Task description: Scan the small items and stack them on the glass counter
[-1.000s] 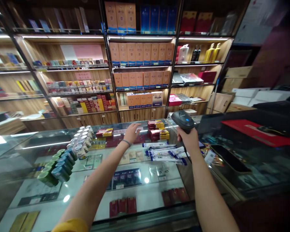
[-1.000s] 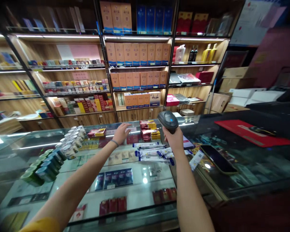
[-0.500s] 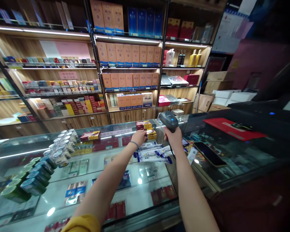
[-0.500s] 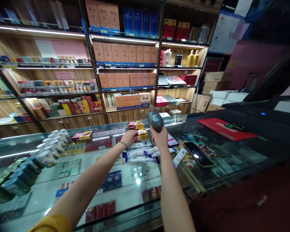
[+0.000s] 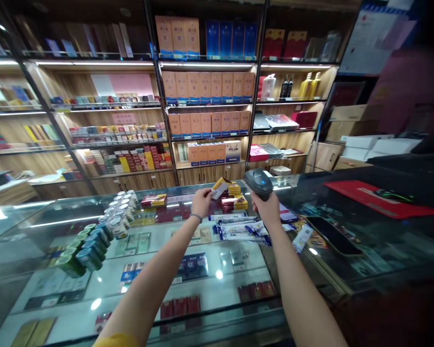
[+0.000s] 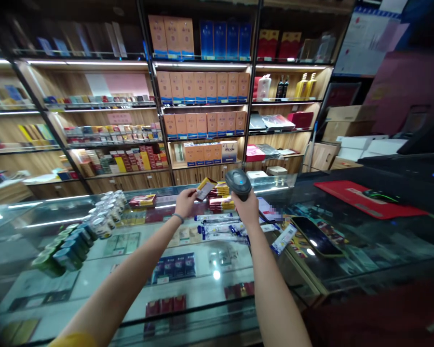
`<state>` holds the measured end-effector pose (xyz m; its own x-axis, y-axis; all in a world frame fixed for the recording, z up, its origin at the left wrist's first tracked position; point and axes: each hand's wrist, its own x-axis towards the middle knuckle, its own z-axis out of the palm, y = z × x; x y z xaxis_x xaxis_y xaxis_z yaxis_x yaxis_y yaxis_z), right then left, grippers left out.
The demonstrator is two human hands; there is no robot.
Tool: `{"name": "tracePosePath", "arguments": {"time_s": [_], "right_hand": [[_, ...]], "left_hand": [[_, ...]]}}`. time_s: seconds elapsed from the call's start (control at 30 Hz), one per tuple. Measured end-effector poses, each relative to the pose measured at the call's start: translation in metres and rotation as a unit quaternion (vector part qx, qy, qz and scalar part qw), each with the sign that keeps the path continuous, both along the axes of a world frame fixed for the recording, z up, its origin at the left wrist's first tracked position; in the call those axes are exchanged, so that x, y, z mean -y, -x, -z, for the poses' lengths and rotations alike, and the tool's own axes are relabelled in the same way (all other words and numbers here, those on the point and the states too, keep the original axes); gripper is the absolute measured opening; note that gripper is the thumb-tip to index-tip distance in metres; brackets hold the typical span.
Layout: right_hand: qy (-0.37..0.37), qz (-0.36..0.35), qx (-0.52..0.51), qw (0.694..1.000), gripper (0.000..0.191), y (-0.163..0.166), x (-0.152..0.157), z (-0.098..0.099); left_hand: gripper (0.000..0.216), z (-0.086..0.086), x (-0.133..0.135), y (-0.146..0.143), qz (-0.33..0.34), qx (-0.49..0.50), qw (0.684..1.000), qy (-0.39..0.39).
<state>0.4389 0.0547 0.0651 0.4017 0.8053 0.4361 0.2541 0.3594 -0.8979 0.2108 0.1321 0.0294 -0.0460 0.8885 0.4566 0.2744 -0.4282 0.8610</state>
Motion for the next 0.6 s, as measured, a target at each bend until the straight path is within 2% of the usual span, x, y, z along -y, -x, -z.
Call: {"name": "tracePosePath", "arguments": {"time_s": [0.03,0.1,0.2,0.27,0.37,0.6], "right_hand": [[0.001,-0.005,0.008,1.000,0.029,0.005,0.001,0.000],[-0.002,-0.026,0.039,0.999,0.032,0.015,0.005,-0.001],[-0.016,-0.062,0.091,0.994,0.038,0.033,0.011,-0.001],[-0.022,-0.085,0.118,0.989,0.040,0.045,0.015,0.001],[-0.019,-0.122,0.153,0.980,0.037,0.062,0.019,0.007],[0.032,-0.199,0.275,0.940,0.048,0.089,0.024,0.028]], "left_hand": [[0.014,0.002,0.003,0.011,0.009,0.079,0.996,0.030],[0.017,0.007,0.013,0.034,0.031,0.228,0.969,0.089],[0.023,0.015,0.030,0.068,0.050,0.368,0.920,0.125],[0.025,0.020,0.039,0.088,0.044,0.412,0.901,0.125],[0.025,0.030,0.047,0.110,0.010,0.441,0.891,0.108],[0.024,0.050,0.040,0.128,-0.025,0.507,0.857,0.092]]}}
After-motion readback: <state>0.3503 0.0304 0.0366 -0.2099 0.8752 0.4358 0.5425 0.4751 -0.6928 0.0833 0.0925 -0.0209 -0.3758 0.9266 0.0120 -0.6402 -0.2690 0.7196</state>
